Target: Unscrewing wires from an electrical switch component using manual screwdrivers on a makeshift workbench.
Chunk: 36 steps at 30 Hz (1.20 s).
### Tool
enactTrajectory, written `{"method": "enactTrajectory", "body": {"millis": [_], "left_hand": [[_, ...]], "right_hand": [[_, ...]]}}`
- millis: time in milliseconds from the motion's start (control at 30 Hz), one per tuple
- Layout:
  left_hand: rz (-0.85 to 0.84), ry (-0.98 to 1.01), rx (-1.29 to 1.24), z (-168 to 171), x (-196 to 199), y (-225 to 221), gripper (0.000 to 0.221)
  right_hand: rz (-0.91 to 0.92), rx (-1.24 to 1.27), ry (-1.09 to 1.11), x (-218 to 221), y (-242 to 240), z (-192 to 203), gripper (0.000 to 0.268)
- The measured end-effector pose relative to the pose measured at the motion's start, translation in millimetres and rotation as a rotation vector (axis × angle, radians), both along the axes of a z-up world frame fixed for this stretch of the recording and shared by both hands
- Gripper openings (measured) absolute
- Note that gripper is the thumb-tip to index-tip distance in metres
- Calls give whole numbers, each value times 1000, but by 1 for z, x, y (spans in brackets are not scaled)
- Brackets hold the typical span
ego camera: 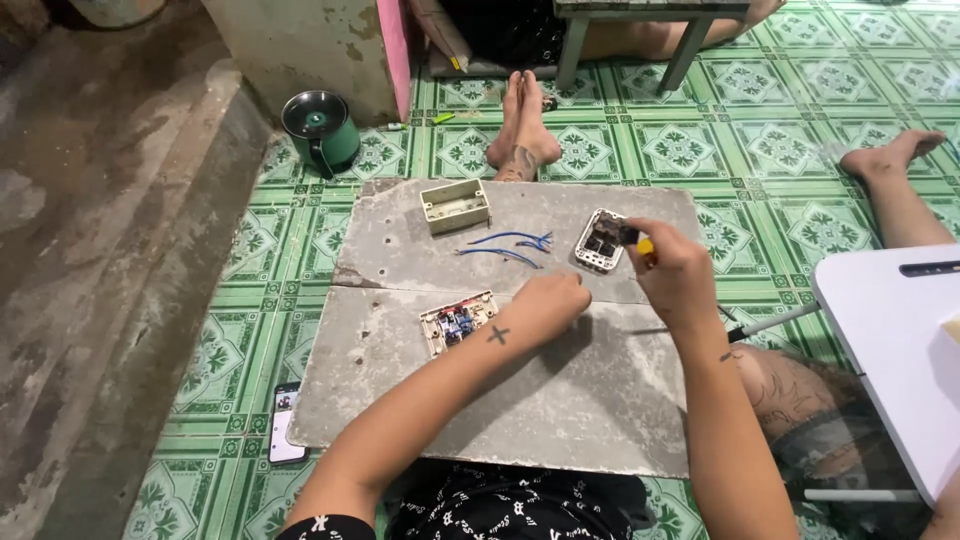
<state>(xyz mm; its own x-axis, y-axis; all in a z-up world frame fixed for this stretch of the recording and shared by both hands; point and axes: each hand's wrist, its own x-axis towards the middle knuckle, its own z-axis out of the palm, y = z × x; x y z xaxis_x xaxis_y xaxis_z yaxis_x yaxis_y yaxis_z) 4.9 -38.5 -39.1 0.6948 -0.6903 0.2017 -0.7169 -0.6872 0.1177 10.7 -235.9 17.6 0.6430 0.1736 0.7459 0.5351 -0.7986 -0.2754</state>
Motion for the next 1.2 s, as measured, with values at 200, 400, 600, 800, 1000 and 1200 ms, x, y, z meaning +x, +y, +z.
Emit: {"method": "enactTrajectory", "body": {"millis": [200,400,600,800,1000,1200], "left_hand": [[-40,-116,-13,32,-21,1,6],[104,176,-79,78,11,50,13],[420,443,-120,78,34,108,17],[373,361,-56,38,56,96,17],[262,414,-560,78,22,102,17],[35,539,-769,101,-18,93,47]], "right_hand": [[16,-17,32,-7,8,4,41],[26,-5,92,-6,6,2,42],[47,-35,195,-7,15,-3,42],[77,-80,162,-15,22,12,44],[181,-47,162,-22,33,17,41],[218,-150,83,-30,44,4,42]]}}
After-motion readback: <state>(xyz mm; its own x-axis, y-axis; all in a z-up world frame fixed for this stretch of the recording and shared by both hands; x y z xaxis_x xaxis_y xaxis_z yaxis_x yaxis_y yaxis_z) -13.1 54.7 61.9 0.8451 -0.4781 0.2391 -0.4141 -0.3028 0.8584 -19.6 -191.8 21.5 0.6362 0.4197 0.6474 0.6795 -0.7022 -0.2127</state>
